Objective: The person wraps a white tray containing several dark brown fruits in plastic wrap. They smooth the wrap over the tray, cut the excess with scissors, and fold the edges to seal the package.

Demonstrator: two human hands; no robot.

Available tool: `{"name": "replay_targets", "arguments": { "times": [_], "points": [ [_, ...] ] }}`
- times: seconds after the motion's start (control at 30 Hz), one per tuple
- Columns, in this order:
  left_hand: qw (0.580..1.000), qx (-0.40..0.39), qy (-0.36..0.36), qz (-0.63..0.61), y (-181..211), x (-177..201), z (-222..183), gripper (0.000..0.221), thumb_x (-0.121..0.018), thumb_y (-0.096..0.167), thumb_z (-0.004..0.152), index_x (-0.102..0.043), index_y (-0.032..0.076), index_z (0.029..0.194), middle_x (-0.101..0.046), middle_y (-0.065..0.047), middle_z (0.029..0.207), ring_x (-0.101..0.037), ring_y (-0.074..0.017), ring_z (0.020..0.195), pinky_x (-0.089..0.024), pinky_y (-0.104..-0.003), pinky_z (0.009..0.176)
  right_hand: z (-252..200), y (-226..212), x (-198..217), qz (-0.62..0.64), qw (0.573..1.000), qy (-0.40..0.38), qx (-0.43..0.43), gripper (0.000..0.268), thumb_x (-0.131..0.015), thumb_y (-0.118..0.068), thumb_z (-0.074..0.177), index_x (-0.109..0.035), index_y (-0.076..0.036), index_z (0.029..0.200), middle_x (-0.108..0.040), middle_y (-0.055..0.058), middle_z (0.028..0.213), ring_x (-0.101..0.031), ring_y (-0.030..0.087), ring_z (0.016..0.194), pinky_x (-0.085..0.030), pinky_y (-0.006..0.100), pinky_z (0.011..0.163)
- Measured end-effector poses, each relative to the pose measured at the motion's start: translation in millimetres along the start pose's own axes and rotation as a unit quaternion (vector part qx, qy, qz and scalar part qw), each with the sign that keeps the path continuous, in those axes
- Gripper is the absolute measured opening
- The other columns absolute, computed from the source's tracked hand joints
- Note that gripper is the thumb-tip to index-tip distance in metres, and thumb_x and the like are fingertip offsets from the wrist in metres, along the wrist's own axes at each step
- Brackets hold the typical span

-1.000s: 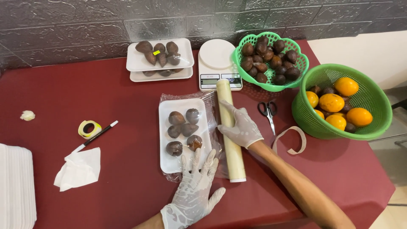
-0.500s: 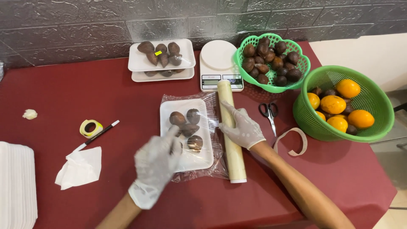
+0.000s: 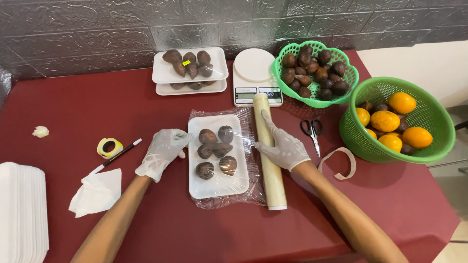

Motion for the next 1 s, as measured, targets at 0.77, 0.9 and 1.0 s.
{"name": "replay_targets", "arguments": {
  "times": [0.77, 0.9, 1.0],
  "points": [
    [0.987, 0.064, -0.022, -0.148, -45.2, -13.3, -78.9, 0.038, -0.073, 0.037, 0.091, -0.077, 0.002, 0.106, -0.07, -0.01, 0.056, -0.061, -0.0147, 0.052, -0.046, -0.027, 0.056, 37.5, -17.9, -7.4, -0.045, 0.996, -0.03, 0.064, 0.099, -0.065, -0.059, 0.079, -0.012, -0.045, 0.162, -0.051, 0.001, 0.152, -0.051, 0.027, 0.14, -0.043, 0.047, 0.117],
    [0.985, 0.074, -0.02, -0.157, -49.8, -13.1, -83.1, 0.037, -0.072, 0.034, 0.092, -0.076, 0.0, 0.106, -0.071, -0.011, 0.057, -0.063, -0.0158, 0.053, -0.046, -0.027, 0.057, 38.8, -47.1, 4.7, -0.073, 0.993, -0.026, 0.088, 0.091, -0.065, -0.049, 0.084, -0.02, -0.042, 0.163, -0.052, 0.004, 0.15, -0.05, 0.031, 0.14, -0.04, 0.048, 0.12],
    [0.981, 0.074, -0.018, -0.179, -49.4, -12.7, -91.7, 0.033, -0.071, 0.031, 0.093, -0.078, -0.001, 0.098, -0.072, -0.013, 0.057, -0.061, -0.0153, 0.049, -0.046, -0.024, 0.053, 58.0, -56.7, 0.0, -0.106, 0.986, -0.025, 0.129, 0.086, -0.067, -0.052, 0.084, -0.03, -0.036, 0.16, -0.054, 0.006, 0.146, -0.051, 0.032, 0.139, -0.042, 0.048, 0.116]
  ]
}}
Point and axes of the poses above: each hand's wrist, its own z-axis towards the middle knuckle, its own x-axis out of the back of the hand, y = z × x, the point moved 8 cm from there along z, towards the middle knuckle
